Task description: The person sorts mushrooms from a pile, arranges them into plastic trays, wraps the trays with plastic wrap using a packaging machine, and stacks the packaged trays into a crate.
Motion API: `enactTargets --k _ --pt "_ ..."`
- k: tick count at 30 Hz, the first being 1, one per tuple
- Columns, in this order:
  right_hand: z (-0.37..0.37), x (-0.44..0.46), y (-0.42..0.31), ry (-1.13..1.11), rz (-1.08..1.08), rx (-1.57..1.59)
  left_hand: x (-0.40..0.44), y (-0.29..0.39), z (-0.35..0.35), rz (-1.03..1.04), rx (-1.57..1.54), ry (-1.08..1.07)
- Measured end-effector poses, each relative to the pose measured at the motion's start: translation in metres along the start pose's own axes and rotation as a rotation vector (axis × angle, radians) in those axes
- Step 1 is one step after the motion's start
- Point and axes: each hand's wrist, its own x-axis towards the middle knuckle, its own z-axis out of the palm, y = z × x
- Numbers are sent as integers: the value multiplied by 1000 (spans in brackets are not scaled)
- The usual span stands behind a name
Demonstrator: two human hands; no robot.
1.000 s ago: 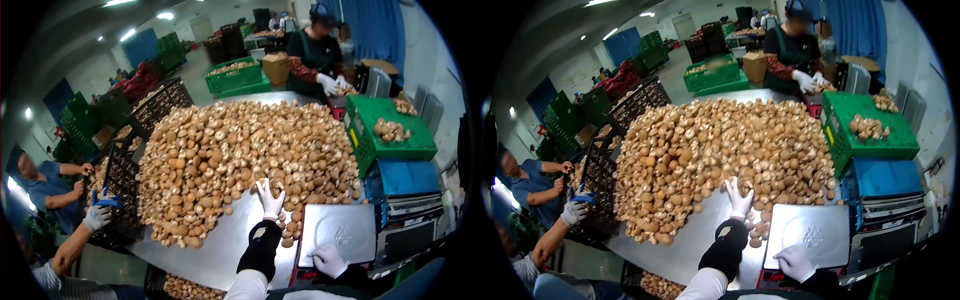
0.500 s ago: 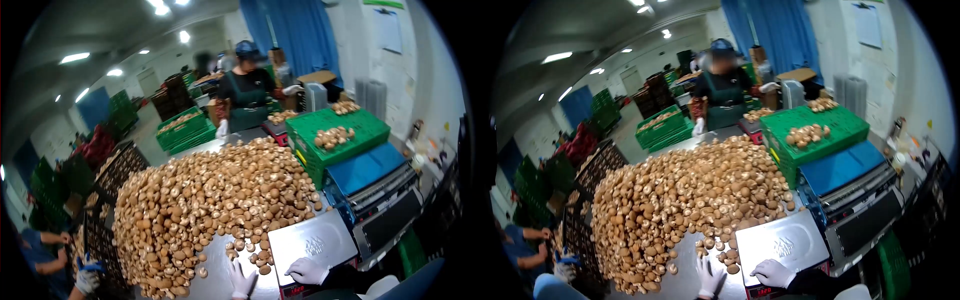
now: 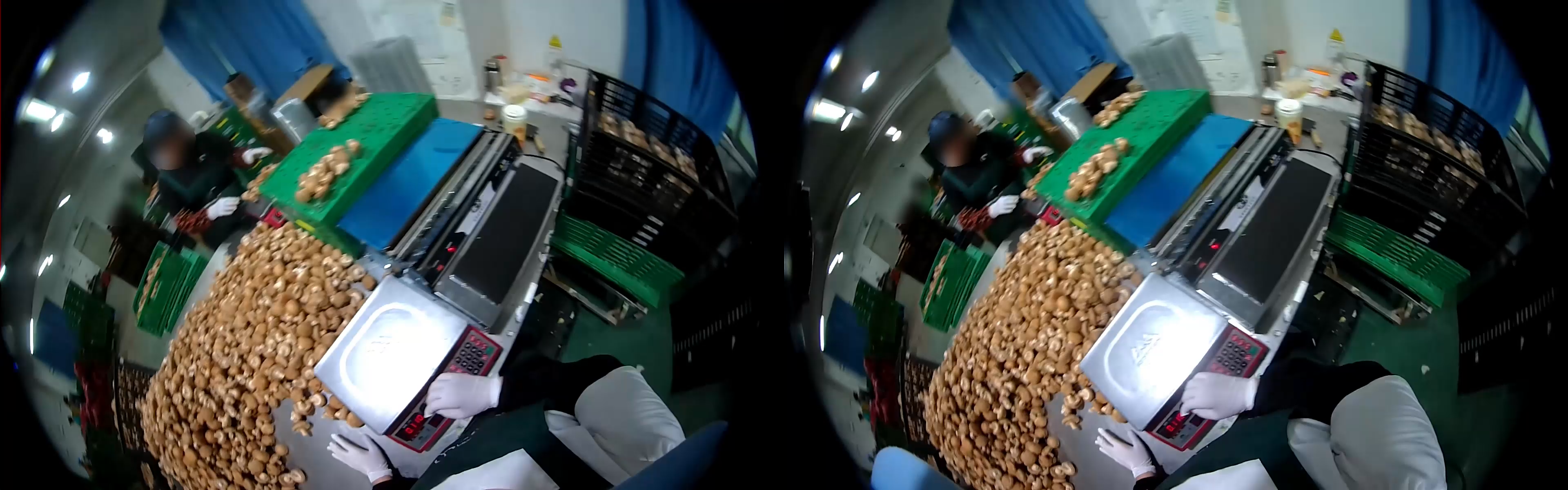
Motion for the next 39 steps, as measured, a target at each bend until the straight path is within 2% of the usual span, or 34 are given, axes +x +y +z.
enactTargets --k 1,3,4,5,7,9,10,13,17,21,25,27,32,35,36,39 --pt "-17 -18 -1 11 50 -52 -1 7 -2 35 141 87" --pt "-52 -58 1 75 259 -113 1 -14 7 27 61 -10" --pt "-69 -77 1 175 335 -166 -1 -13 11 22 245 65" --pt "-86 -95 3 271 412 -218 0 35 -33 35 181 -34" --pt "-115 -127 7 462 607 -316 -10 -4 -3 75 249 -20" --pt "-144 -154 22 556 737 -343 -16 -41 20 114 375 48" --pt "-160 -165 33 578 753 -385 -22 -35 18 203 798 86" --pt "-214 -175 70 681 732 -411 -35 18 14 137 616 36" --pt "-284 -177 131 721 578 -366 -48 90 19 67 597 -44" --pt "-331 -174 183 650 497 -232 -56 160 19 -24 564 -139" --pt "-360 -157 196 565 469 -69 -73 209 9 -138 472 -246" --pt "-370 -146 194 523 495 23 -71 222 -4 -200 423 -286" --pt "-383 -81 187 441 382 199 -78 241 -23 -308 307 -336" --pt "-401 -17 172 127 150 209 -87 246 -31 -352 233 -360" --pt "-407 2 167 -74 130 196 -91 248 -34 -363 209 -365" --pt "-407 55 158 -539 -179 40 -101 250 -41 -396 136 -388"
